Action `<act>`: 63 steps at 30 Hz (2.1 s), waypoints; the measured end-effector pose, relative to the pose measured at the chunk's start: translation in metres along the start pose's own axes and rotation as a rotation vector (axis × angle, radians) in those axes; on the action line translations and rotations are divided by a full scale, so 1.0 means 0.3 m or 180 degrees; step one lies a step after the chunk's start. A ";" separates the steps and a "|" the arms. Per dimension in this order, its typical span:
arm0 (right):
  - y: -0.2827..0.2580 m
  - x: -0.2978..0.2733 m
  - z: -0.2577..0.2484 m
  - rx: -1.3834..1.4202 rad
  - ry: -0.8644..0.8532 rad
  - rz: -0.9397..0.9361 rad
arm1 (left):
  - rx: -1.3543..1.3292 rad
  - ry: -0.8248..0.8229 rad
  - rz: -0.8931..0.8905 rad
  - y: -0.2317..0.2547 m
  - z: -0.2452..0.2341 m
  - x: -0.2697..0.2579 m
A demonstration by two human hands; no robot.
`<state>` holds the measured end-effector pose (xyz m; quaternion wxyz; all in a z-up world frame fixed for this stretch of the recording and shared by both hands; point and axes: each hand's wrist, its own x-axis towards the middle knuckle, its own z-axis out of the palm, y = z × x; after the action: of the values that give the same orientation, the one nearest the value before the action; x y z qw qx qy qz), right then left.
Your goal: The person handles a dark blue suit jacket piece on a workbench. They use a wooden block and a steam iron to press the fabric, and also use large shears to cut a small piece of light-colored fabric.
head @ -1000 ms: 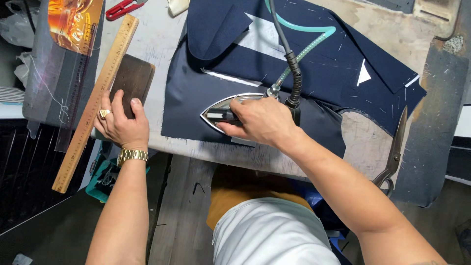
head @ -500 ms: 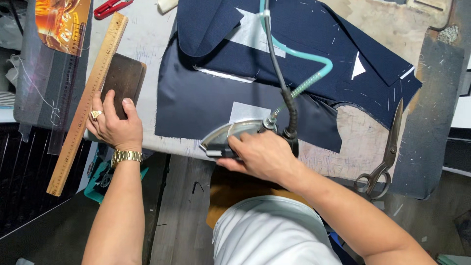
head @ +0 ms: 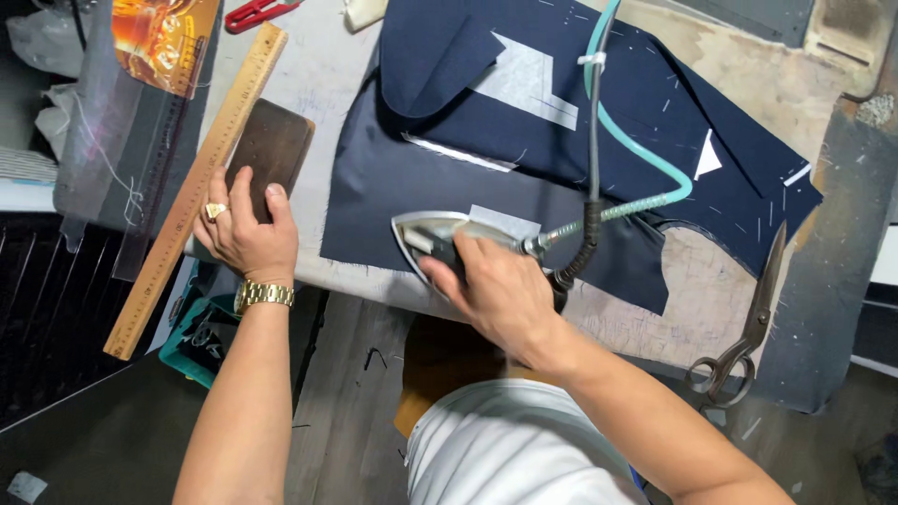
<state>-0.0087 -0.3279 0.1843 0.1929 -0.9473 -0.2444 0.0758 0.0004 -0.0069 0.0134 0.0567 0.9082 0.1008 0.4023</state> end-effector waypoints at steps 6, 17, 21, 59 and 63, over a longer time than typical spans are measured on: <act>-0.028 0.265 0.087 -0.0143 0.0067 0.0522 | -0.0040 0.0110 -0.0009 0.011 -0.013 0.012; -0.140 0.340 0.130 0.0124 -0.0671 -0.0660 | -0.0631 -0.0147 -0.0370 -0.002 -0.032 0.005; -0.154 0.231 0.109 0.0402 -0.1187 -0.1191 | -0.0646 -0.0126 -0.0398 -0.037 0.009 -0.033; -0.039 0.096 0.098 0.0220 -0.0333 -0.0564 | -0.0403 -0.0351 -0.0317 0.023 -0.039 0.017; -0.120 0.151 0.195 -0.0134 0.0607 -0.0338 | -0.0456 -0.0568 -0.0194 0.051 -0.074 0.051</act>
<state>0.0011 -0.2573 0.1430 0.1991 -0.9397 -0.2764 -0.0302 -0.0039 -0.0178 0.0422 0.1425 0.9305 0.0938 0.3241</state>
